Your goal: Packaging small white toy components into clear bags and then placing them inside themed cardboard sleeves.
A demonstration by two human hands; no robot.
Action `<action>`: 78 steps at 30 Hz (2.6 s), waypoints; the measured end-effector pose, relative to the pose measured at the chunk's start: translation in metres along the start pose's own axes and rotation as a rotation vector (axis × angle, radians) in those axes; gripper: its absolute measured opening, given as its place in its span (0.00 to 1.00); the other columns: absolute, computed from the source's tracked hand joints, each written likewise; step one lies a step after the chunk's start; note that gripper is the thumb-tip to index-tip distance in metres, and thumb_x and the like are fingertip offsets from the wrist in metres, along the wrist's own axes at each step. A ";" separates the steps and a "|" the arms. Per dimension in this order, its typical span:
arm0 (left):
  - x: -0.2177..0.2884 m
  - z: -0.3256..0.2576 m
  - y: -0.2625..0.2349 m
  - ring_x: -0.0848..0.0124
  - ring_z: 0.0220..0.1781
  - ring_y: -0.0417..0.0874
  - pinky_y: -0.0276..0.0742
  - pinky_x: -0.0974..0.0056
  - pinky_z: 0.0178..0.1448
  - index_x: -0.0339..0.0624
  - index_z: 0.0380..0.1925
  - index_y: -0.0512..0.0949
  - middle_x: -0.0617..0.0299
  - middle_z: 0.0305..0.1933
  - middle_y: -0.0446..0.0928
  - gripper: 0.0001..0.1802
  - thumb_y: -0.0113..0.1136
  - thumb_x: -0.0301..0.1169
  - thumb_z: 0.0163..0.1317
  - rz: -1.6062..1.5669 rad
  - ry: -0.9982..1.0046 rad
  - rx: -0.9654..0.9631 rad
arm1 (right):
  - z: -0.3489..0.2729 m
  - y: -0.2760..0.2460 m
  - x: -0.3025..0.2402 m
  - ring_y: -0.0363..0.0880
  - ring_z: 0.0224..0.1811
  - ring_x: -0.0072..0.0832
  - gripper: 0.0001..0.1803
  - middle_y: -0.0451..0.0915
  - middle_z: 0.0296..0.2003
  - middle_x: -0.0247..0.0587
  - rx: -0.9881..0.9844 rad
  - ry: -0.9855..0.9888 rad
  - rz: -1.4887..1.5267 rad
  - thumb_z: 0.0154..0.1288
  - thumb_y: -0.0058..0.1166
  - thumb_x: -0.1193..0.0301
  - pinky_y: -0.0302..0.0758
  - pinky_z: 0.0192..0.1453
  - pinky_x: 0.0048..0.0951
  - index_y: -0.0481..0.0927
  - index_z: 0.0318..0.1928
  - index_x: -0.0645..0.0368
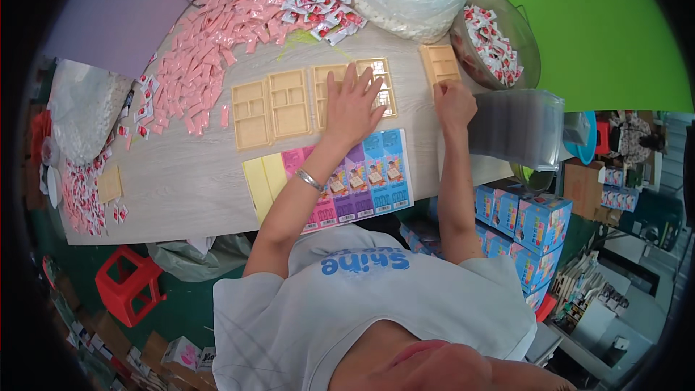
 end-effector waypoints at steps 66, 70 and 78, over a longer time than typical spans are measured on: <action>0.001 0.036 0.016 0.48 0.83 0.56 0.47 0.30 0.80 0.45 0.72 0.69 0.54 0.79 0.64 0.52 0.69 0.64 0.54 -0.118 -0.037 -0.161 | 0.199 -0.037 -0.088 0.81 0.33 0.29 0.14 0.84 0.37 0.36 -0.171 0.132 1.522 0.76 0.51 0.58 0.76 0.32 0.35 0.80 0.47 0.55; 0.000 0.035 0.018 0.46 0.83 0.55 0.45 0.25 0.79 0.48 0.72 0.70 0.54 0.80 0.63 0.57 0.69 0.70 0.47 0.004 0.008 -0.218 | 0.064 0.005 -0.076 0.72 0.27 0.18 0.10 0.77 0.30 0.31 -0.519 0.238 1.690 0.78 0.52 0.61 0.65 0.25 0.23 0.76 0.41 0.53; 0.001 0.028 0.024 0.47 0.84 0.54 0.41 0.25 0.79 0.55 0.71 0.73 0.55 0.80 0.63 0.55 0.71 0.70 0.44 0.023 -0.004 -0.185 | -0.015 0.053 -0.042 0.79 0.33 0.17 0.10 0.81 0.30 0.31 -0.275 -0.053 1.644 0.79 0.52 0.68 0.74 0.41 0.20 0.81 0.39 0.60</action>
Point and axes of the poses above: each hand's wrist, its own z-axis towards the middle knuckle, its own y-axis out of the palm, x = y × z, the point moved 6 cm from there along z, towards the middle knuckle
